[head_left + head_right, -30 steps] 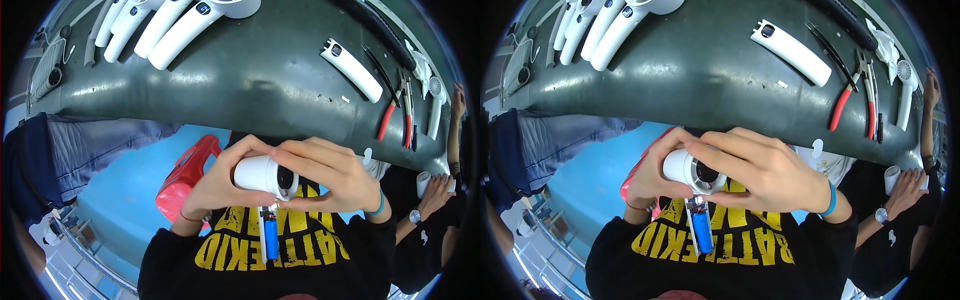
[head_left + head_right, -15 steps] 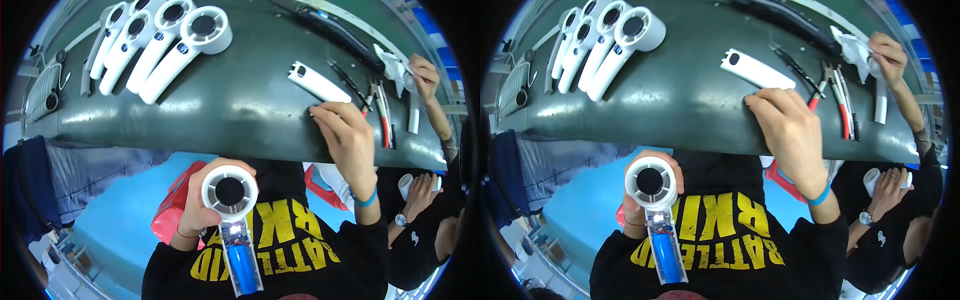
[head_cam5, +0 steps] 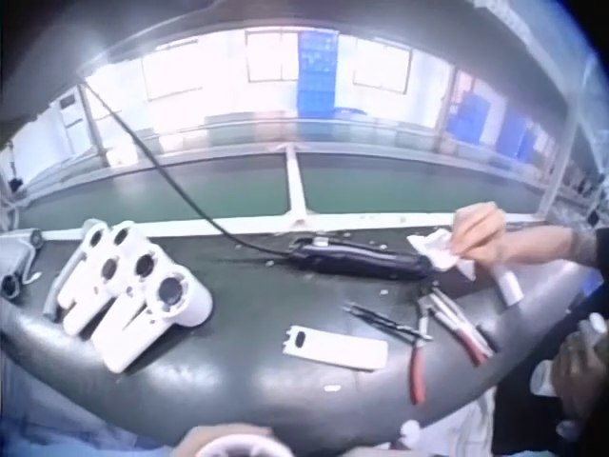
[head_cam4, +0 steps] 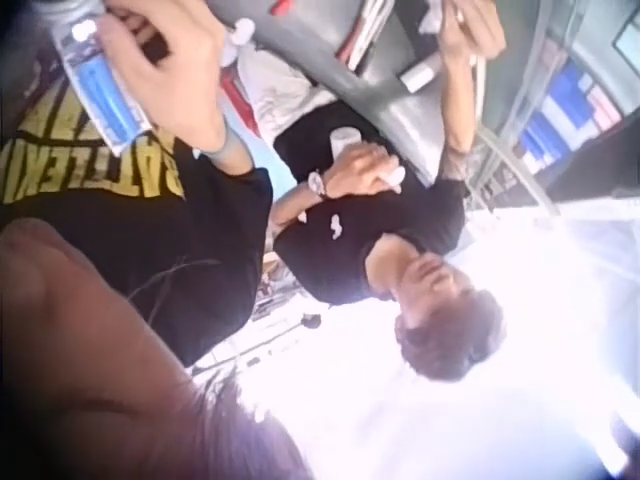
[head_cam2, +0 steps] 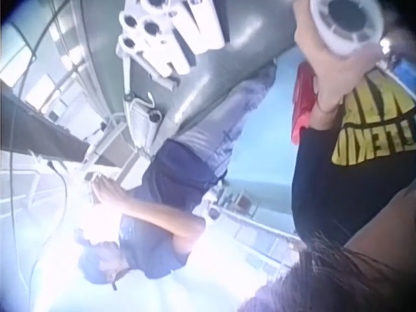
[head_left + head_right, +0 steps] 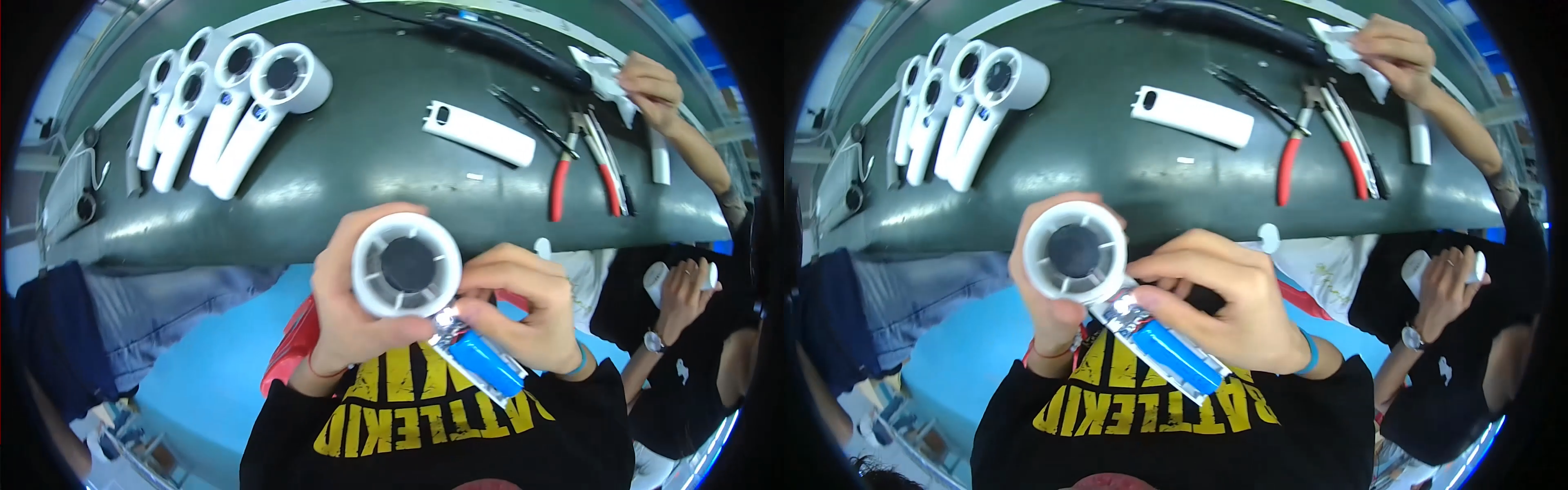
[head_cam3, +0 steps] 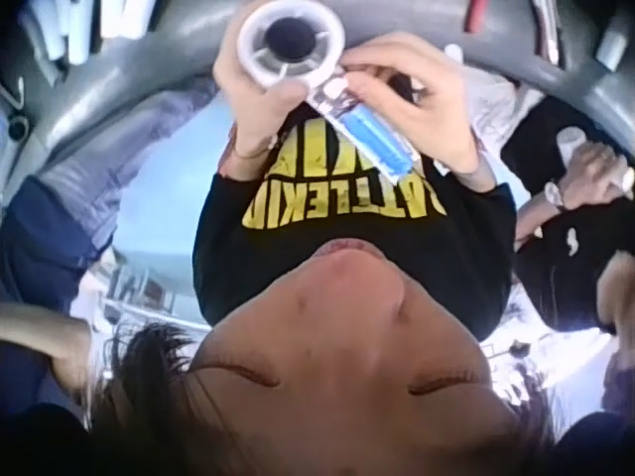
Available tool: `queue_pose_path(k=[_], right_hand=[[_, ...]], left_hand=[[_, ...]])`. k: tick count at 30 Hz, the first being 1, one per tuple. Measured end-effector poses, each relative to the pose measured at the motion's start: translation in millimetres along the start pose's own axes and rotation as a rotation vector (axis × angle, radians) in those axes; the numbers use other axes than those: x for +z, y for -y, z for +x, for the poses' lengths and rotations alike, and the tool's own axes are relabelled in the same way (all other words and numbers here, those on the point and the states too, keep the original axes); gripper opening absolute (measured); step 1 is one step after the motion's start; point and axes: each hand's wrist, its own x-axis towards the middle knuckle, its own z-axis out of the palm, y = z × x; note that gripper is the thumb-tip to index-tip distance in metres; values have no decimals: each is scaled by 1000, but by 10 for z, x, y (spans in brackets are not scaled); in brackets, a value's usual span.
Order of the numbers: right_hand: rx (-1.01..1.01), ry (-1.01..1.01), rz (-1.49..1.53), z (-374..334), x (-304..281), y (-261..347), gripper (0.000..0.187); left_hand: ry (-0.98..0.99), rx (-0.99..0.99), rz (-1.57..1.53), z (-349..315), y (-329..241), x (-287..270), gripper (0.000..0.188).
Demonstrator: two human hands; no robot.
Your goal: The person assembles components of handheld electronic fans by hand, using pliers and an electric screwdriver to connect internal components, fan blades, and straps to the fan housing.
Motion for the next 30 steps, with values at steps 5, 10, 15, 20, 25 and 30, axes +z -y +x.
queue_pose_path(k=[5,10,15,20,25,30], right_hand=[[-41,-43,-1,-72,-81,-163,18],[132,-751,-395,-525,-459,-542,14],[413,-880,-684,-1084,-588,-730,35],[313,-898,-658,-1109,-452,-819,45],[174,-954,-559,-1144,-279,-785,36],[36,-896,-447,-871,-124,-646,28]], left_hand=[[-45,-54,-70,-14,98,-11,74],[-189,24,20,-89,99,74,80],[-47,-9,-52,-54,129,112,88],[-2,20,-35,-6,153,167,88],[6,13,16,6,185,162,88],[38,7,41,16,185,190,92]])
